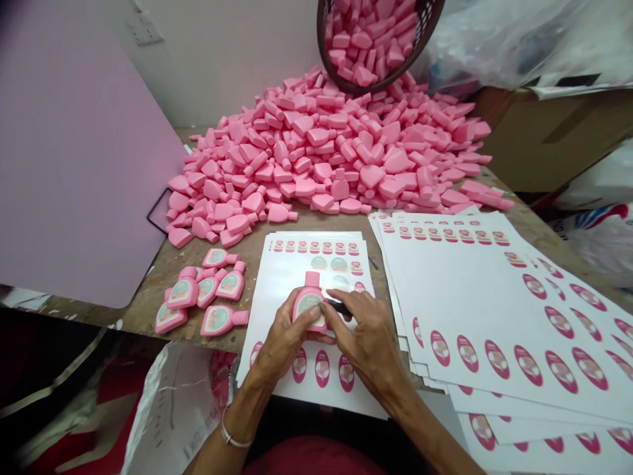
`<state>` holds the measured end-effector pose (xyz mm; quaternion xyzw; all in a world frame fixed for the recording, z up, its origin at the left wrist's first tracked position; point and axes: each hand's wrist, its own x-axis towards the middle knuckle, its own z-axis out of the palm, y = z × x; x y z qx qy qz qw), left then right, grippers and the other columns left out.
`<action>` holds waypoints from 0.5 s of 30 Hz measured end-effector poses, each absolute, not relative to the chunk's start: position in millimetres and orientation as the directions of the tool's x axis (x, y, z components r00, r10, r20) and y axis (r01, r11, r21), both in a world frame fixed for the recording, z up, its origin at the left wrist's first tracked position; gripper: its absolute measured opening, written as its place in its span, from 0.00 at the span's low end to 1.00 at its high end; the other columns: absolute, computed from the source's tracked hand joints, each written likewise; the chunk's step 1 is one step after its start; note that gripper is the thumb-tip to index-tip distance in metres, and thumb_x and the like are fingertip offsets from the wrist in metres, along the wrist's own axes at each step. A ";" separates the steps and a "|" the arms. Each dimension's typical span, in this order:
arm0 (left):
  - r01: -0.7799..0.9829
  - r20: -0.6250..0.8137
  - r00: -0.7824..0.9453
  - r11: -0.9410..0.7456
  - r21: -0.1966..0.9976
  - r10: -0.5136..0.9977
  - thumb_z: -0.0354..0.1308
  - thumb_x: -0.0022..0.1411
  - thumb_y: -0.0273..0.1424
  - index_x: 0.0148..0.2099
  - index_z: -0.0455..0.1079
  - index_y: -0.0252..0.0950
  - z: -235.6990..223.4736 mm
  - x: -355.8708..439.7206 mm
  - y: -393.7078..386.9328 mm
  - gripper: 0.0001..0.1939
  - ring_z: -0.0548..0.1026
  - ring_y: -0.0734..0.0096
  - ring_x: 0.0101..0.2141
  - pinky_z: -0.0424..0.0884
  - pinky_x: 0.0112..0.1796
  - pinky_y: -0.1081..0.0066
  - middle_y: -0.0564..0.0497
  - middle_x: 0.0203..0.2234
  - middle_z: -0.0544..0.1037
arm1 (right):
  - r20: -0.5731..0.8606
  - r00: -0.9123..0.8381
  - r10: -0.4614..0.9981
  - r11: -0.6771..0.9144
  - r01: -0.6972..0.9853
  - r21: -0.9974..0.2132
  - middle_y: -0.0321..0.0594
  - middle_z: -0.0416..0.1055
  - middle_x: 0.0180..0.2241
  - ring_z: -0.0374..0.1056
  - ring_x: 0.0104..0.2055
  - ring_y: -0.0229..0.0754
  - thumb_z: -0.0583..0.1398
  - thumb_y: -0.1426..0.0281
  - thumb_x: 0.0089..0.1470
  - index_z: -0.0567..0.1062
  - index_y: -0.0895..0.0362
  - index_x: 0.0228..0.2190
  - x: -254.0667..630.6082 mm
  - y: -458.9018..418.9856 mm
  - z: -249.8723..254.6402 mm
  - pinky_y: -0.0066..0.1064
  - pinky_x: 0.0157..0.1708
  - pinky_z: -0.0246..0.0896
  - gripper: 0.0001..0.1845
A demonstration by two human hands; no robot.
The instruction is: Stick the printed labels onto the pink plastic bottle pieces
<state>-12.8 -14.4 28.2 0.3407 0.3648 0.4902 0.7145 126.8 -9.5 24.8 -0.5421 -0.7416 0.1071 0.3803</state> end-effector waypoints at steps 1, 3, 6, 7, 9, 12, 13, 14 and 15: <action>-0.445 -0.185 0.263 0.289 0.848 0.947 0.60 0.58 0.36 0.49 0.64 0.35 28.9 -12.9 -14.6 0.18 0.75 0.70 0.32 0.77 0.30 0.71 0.52 0.34 0.71 | 0.475 -0.160 0.865 0.412 0.767 -0.492 0.42 0.76 0.34 0.70 0.37 0.45 0.57 0.63 0.57 0.74 0.57 0.43 127.4 -9.7 25.6 0.38 0.38 0.59 0.15; -0.451 -0.188 0.264 0.293 0.843 0.946 0.58 0.59 0.36 0.48 0.64 0.35 30.1 -12.8 -15.0 0.17 0.74 0.72 0.31 0.77 0.29 0.72 0.52 0.34 0.70 | 0.498 -0.209 0.842 0.409 0.849 -0.335 0.43 0.75 0.32 0.69 0.36 0.46 0.56 0.63 0.59 0.73 0.58 0.46 131.3 -9.6 28.1 0.40 0.38 0.56 0.17; -0.478 -0.187 0.279 0.305 0.823 0.942 0.57 0.60 0.35 0.47 0.63 0.33 31.9 -14.0 -15.2 0.15 0.73 0.73 0.31 0.77 0.29 0.71 0.49 0.35 0.70 | 0.483 -0.120 0.867 0.243 0.949 -0.200 0.45 0.74 0.29 0.68 0.34 0.47 0.54 0.61 0.59 0.73 0.59 0.46 143.4 -5.8 32.6 0.41 0.37 0.55 0.19; -0.488 -0.189 0.289 0.314 0.814 0.938 0.57 0.60 0.35 0.46 0.63 0.32 32.4 -14.8 -15.3 0.15 0.72 0.73 0.31 0.77 0.29 0.70 0.48 0.36 0.71 | 0.479 -0.049 0.876 0.174 0.960 -0.220 0.46 0.74 0.30 0.68 0.34 0.49 0.54 0.60 0.59 0.73 0.60 0.46 147.5 -3.7 34.1 0.41 0.36 0.56 0.20; -0.504 -0.204 0.311 0.343 0.793 0.928 0.57 0.59 0.34 0.45 0.63 0.31 33.3 -15.9 -15.8 0.15 0.72 0.74 0.31 0.78 0.30 0.68 0.46 0.36 0.71 | 0.412 0.079 0.908 0.103 0.910 -0.401 0.48 0.74 0.34 0.69 0.37 0.50 0.54 0.57 0.57 0.72 0.59 0.47 151.5 0.3 36.6 0.41 0.36 0.59 0.23; -0.513 -0.225 0.352 0.388 0.766 0.909 0.61 0.54 0.29 0.46 0.62 0.33 35.0 -14.1 -19.1 0.18 0.72 0.74 0.30 0.77 0.29 0.70 0.50 0.33 0.71 | 0.154 0.037 0.987 0.096 0.631 -0.769 0.46 0.71 0.47 0.69 0.43 0.47 0.60 0.55 0.49 0.66 0.52 0.53 141.8 3.5 36.3 0.38 0.39 0.65 0.30; -0.506 -0.227 0.369 0.399 0.764 0.901 0.62 0.52 0.28 0.46 0.62 0.34 36.2 -13.1 -21.1 0.19 0.73 0.73 0.30 0.76 0.29 0.71 0.51 0.32 0.71 | 0.070 -0.010 0.998 0.064 0.536 -0.842 0.45 0.70 0.48 0.69 0.44 0.47 0.62 0.56 0.46 0.65 0.52 0.53 135.7 3.9 34.5 0.37 0.40 0.66 0.33; -0.494 -0.229 0.385 0.409 0.767 0.894 0.63 0.50 0.27 0.46 0.62 0.35 37.8 -12.6 -23.6 0.21 0.74 0.73 0.29 0.75 0.28 0.72 0.52 0.31 0.71 | 0.002 -0.041 0.999 0.021 0.466 -0.884 0.44 0.70 0.48 0.69 0.45 0.47 0.63 0.56 0.44 0.66 0.52 0.53 129.9 4.3 31.9 0.37 0.40 0.67 0.34; -0.475 -0.235 0.405 0.423 0.772 0.884 0.64 0.49 0.27 0.46 0.62 0.35 40.0 -13.3 -26.2 0.22 0.74 0.72 0.28 0.75 0.27 0.73 0.53 0.29 0.71 | -0.047 -0.047 0.998 -0.022 0.426 -0.905 0.44 0.70 0.48 0.69 0.45 0.47 0.63 0.55 0.42 0.67 0.52 0.51 125.3 5.0 29.0 0.37 0.40 0.67 0.34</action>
